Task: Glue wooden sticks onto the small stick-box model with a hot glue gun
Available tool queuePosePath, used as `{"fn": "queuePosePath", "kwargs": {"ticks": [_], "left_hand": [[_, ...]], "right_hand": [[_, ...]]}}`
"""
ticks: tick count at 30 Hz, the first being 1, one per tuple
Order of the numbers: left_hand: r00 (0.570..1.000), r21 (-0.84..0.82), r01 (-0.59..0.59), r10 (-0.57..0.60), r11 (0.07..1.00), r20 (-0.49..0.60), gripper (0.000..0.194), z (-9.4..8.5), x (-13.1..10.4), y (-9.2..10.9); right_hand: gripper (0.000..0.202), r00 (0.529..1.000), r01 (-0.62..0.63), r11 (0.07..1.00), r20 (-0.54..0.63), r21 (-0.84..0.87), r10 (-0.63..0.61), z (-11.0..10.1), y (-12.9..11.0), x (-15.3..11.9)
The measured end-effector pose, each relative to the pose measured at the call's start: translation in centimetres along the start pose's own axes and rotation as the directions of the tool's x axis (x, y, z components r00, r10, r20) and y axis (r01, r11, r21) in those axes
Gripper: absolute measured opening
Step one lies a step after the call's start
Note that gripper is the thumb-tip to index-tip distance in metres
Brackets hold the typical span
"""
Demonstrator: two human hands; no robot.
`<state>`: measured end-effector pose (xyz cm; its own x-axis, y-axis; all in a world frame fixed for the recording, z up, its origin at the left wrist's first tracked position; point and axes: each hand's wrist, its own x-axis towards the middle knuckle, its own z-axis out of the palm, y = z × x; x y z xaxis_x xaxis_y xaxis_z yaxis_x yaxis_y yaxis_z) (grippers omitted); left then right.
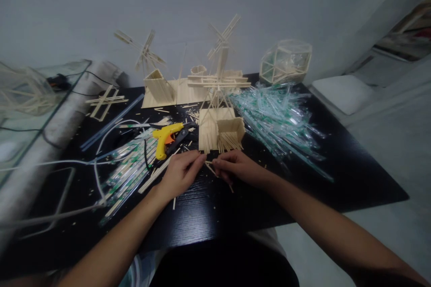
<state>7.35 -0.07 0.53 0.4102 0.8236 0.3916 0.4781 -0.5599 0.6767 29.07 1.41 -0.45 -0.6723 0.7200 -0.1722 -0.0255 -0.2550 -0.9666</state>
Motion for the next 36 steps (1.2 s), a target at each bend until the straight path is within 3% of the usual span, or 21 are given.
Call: {"fn": "queuePosePath", "kwargs": {"ticks": [6, 12, 17, 21, 30, 36], "left_hand": [[0.999, -0.020, 0.040, -0.041, 0.999, -0.023, 0.040, -0.6, 0.2, -0.1], [0.993, -0.033, 0.086, -0.088, 0.996, -0.076, 0.044, -1.1, 0.4, -0.6], [0.995, -0.047, 0.080, -0.083, 0.996, -0.055, 0.043, -1.1, 0.3, -0.9], [0.997, -0.055, 0.062, -0.064, 0.997, -0.031, 0.041, -0.9, 0.3, -0.7], [0.999, -0.020, 0.029, -0.029, 0.999, -0.026, 0.039, -1.0, 0.3, -0.2], [0.989, -0.047, 0.101, -0.105, 0.994, -0.108, 0.043, -1.9, 0.3, -1.0]], "right_hand": [[0.049, 1.000, 0.000, 0.999, -0.029, -0.033, -0.001, -0.2, -0.5, -0.1], [0.045, 0.997, -0.007, 0.999, -0.080, 0.040, 0.010, -0.4, -0.6, -0.2], [0.042, 0.999, -0.016, 0.986, -0.032, 0.163, 0.021, -0.5, 0.1, 0.1], [0.058, 0.997, -0.078, 0.972, 0.004, 0.223, 0.079, -0.4, 0.5, 0.4], [0.048, 0.999, 0.004, 1.000, -0.032, -0.003, -0.004, 0.0, -0.6, -0.2], [0.046, 0.996, 0.012, 0.999, -0.085, 0.051, -0.007, -0.7, -0.2, 0.1]]}}
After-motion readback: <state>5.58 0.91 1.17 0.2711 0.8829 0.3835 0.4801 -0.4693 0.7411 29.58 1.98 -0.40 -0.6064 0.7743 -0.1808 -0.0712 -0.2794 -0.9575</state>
